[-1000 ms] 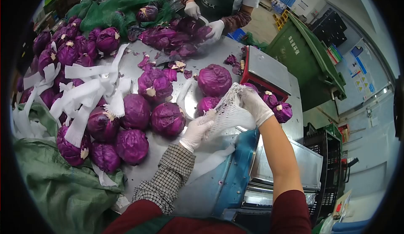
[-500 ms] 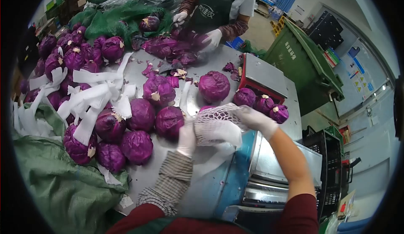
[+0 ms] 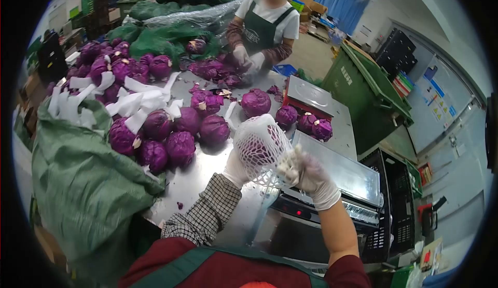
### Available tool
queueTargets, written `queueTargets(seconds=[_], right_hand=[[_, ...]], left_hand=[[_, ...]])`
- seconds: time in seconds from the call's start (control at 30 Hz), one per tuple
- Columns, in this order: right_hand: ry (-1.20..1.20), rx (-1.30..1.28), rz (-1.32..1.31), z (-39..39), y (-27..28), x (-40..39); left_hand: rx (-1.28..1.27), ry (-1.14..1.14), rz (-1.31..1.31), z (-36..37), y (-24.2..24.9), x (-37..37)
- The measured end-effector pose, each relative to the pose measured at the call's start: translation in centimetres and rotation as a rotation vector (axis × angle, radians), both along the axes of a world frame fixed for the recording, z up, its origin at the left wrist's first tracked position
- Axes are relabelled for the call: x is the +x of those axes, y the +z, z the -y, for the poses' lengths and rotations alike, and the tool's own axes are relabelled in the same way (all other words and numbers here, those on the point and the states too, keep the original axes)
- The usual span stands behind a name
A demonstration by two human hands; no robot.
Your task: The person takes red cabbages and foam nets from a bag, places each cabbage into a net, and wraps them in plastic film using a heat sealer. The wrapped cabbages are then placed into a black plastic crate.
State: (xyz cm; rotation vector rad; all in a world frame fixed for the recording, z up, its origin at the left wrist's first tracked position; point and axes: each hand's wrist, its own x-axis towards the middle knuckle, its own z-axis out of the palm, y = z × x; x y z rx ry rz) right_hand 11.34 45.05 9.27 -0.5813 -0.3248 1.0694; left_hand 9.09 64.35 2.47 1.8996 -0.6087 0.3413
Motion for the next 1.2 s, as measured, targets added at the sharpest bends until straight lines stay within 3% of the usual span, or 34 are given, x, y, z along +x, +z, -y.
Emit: queueTargets(seconds=[0.1, 0.17, 0.2, 0.27, 0.3, 0.37, 0.4, 0.43, 0.47, 0.57, 0.67, 0.73, 0.77, 0.8, 0.9, 0.93, 1.0, 1.03, 1.1, 1.13, 1.2], right_hand=[[-0.103, -0.046, 0.277, 2.6, -1.8, -1.4], [-0.175, -0.042, 0.308, 3.8, -0.2, -2.8], [-0.165, 0.092, 0.300, 4.8, -0.4, -3.5], [-0.238, 0.090, 0.494, 7.1, -2.2, -3.6], [-0.235, 0.124, 0.449, 7.7, -0.9, -4.9], [-0.230, 0.192, 0.358, 8.8, 1.8, -7.3], [-0.176, 0.312, 0.269, 10.1, 0.8, -6.9], [-0.119, 0.433, 0.180, 10.9, 0.8, -7.1], [-0.326, 0.169, 0.082, 11.7, 1.0, -8.3], [-0.552, -0.135, 0.455, 17.0, -1.9, -6.4], [-0.655, -0.075, 0.287, 23.7, -2.0, -0.1], [-0.718, -0.293, 0.323, 26.8, -7.3, 5.7], [-0.656, -0.490, 0.513, 27.3, -5.3, 5.2], [-0.586, -0.678, 0.711, 27.8, -3.1, 4.6], [-0.784, -0.912, 0.591, 31.5, -5.1, 9.4], [-0.674, -0.817, 0.599, 31.7, -4.5, 9.7], [-0.472, -0.635, 0.583, 32.9, -3.1, 10.0], [-0.481, -0.699, 0.710, 33.3, -3.0, 9.9], [-0.494, -0.828, 0.975, 33.2, -2.8, 9.6], [-0.480, -0.873, 0.973, 33.0, -2.7, 9.5], [-0.456, -0.941, 0.977, 32.1, -2.3, 9.7]], left_hand=[[0.362, 0.191, 0.139, 2.0, 1.5, -2.2], [-0.356, -0.219, -0.206, 4.0, -1.0, -0.8], [-0.467, -0.276, -0.208, 5.1, 0.1, -1.7], [-0.429, -0.204, -0.206, 7.3, 0.9, -2.1], [-0.409, -0.168, -0.206, 8.4, 1.3, -2.3], [0.498, 0.214, 0.140, 10.0, 2.5, -2.6], [0.417, 0.193, 0.178, 11.4, 4.2, -3.2], [-0.232, -0.121, -0.113, 12.8, 2.0, -1.6], [-0.930, -0.393, -0.342, 14.3, -0.1, 0.0], [-0.583, -0.200, -0.196, 17.3, 2.1, -1.8], [-0.274, -0.073, 0.036, 21.1, 2.9, -2.6], [-0.640, -0.240, -0.283, 24.6, 2.9, -2.1], [-1.100, -0.440, -0.684, 26.4, 3.2, -1.4], [-1.074, -0.377, -0.764, 27.6, 2.9, -0.3], [-0.823, -0.090, -0.944, 29.9, 1.9, 3.5], [-0.706, 0.019, -0.995, 30.3, 1.7, 4.4], [-0.651, 0.032, -0.999, 29.6, 1.4, 6.3], [-0.615, 0.029, -1.006, 29.4, 1.5, 7.0], [-0.248, 0.127, -0.862, 29.3, 2.8, 7.4], [-0.070, 0.174, -0.774, 28.9, 3.3, 7.5], [0.015, 0.382, -0.251, 26.6, 0.7, 9.7]])
